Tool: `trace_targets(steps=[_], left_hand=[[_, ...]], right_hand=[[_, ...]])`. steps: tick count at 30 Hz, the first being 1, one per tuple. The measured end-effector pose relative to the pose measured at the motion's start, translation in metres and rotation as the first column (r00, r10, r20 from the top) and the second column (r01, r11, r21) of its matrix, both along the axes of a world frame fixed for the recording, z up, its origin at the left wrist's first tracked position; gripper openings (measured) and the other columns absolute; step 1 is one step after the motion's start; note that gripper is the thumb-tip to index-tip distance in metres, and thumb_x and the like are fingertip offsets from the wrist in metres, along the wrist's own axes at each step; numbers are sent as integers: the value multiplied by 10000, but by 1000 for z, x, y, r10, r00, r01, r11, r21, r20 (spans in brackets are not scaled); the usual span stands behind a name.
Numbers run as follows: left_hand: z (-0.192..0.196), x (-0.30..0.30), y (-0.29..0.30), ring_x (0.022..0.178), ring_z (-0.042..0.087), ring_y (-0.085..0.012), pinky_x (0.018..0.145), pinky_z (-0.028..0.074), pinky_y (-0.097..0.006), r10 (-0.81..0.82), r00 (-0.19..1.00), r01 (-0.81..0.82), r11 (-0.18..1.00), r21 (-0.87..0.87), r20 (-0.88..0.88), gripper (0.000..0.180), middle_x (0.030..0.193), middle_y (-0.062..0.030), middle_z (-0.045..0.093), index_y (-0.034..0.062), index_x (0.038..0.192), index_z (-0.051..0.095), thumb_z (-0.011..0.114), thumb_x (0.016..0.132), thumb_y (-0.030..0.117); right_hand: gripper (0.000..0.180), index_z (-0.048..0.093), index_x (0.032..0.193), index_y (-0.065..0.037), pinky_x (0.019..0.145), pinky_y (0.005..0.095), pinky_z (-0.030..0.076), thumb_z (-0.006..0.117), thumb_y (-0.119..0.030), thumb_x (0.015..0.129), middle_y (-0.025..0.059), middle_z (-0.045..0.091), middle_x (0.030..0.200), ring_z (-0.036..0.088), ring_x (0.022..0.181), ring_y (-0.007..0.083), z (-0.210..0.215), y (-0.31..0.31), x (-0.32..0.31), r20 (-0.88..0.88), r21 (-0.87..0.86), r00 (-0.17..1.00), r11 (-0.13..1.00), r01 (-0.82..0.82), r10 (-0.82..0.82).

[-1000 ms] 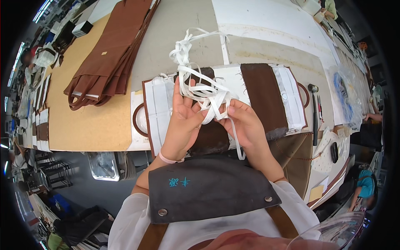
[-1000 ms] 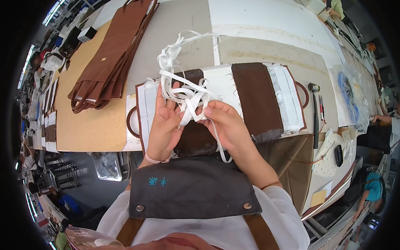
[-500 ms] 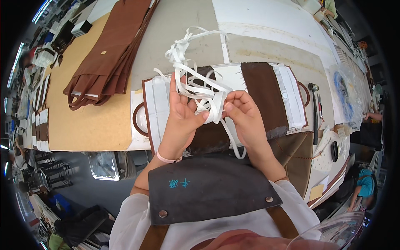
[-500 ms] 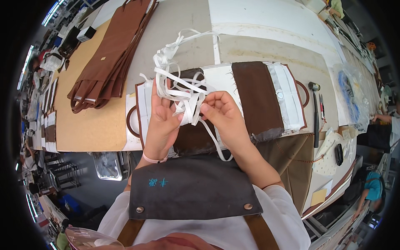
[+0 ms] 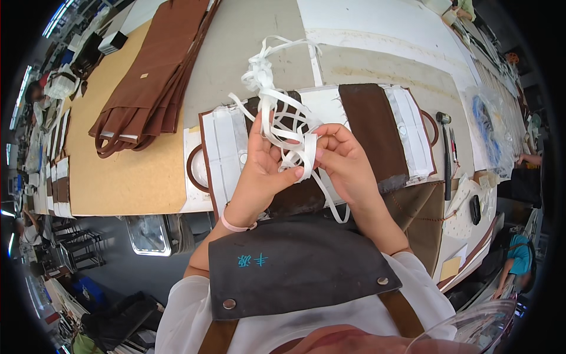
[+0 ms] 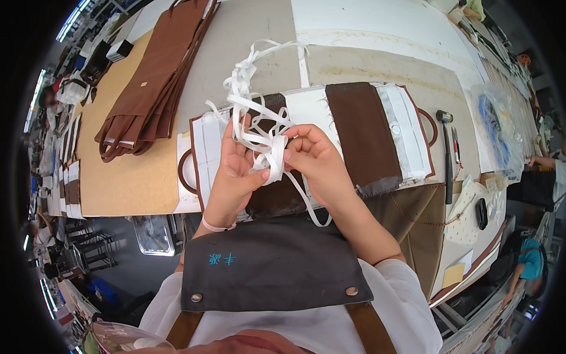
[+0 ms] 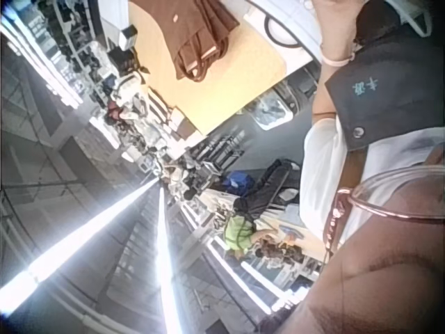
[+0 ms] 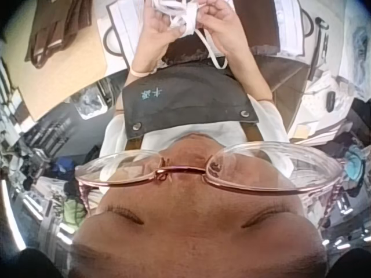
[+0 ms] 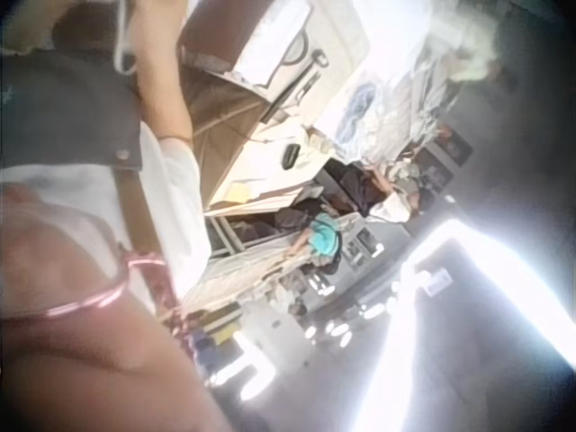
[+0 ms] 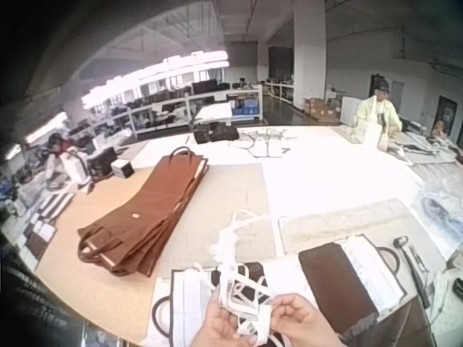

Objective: The person assembles a brown and white striped tote bag by hand. They use a hammer to secure a metal rivet on the bag's edge, then attach a white ribbon handle by threading it through the bag's fabric and securing it with a small metal fastener.

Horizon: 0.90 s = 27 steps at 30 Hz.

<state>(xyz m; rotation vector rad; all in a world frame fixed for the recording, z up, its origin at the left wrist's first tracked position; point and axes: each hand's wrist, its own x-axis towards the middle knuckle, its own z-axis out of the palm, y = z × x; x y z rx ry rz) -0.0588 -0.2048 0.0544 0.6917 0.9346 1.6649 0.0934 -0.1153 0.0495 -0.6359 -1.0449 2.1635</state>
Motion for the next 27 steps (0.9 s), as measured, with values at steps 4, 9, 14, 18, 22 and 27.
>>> trace_targets(steps=[4, 9, 14, 18, 22, 27], left_hand=[[-4, 3, -2, 1340, 459, -237, 1096, 413, -380, 5, 1000, -5, 1000, -4, 11, 918, 1512, -116, 376, 78, 1558, 207, 689, 797, -102], [-13, -13, 1, 1129, 607, -199, 961, 527, -359, 187, 941, -166, 981, -97, 281, 401, 1356, -114, 537, 52, 1320, 477, 566, 940, -41], [-15, -13, 1, 967, 652, -163, 875, 562, -356, 298, 908, -287, 955, -80, 294, 194, 1085, -54, 659, 71, 1147, 547, 564, 974, -13], [-33, -39, 1, 900, 636, -123, 774, 534, -301, 410, 852, -414, 908, -59, 325, 176, 1040, -26, 655, 97, 1134, 556, 577, 980, 13], [-29, -61, -2, 860, 621, -105, 727, 508, -270, 454, 845, -452, 889, -76, 284, 126, 1027, -7, 656, 105, 1107, 579, 579, 992, 51], [-1, -102, 22, 860, 622, -101, 737, 528, -261, 454, 872, -472, 879, 67, 184, 124, 1014, -8, 665, 76, 1118, 602, 582, 997, 60]], right_hand=[[155, 511, 1033, -43, 715, 221, 474, 591, 30, 922, 12, 575, 906, 561, 802, 59, -9, -2, -3, 78, 165, 992, 982, 89, -103], [135, 464, 1004, -43, 663, 208, 475, 539, 52, 943, 28, 558, 899, 555, 753, 50, -11, -7, 0, 133, 398, 952, 894, 203, -276], [138, 450, 1012, -43, 660, 257, 527, 517, 49, 935, 81, 589, 916, 616, 712, 117, -11, 8, 14, 44, 346, 911, 862, 371, -410], [120, 460, 1021, -62, 688, 301, 538, 520, 11, 947, 84, 598, 929, 621, 751, 144, -7, 20, 26, -95, 227, 829, 799, 557, -551], [105, 481, 1015, -84, 768, 338, 529, 528, -11, 956, 75, 603, 941, 614, 848, 146, -15, 47, 63, -145, 166, 799, 782, 601, -583], [61, 501, 996, -66, 702, 294, 488, 500, -14, 964, 86, 618, 932, 585, 797, 126, -4, 57, 75, -78, 79, 697, 692, 717, -713]])
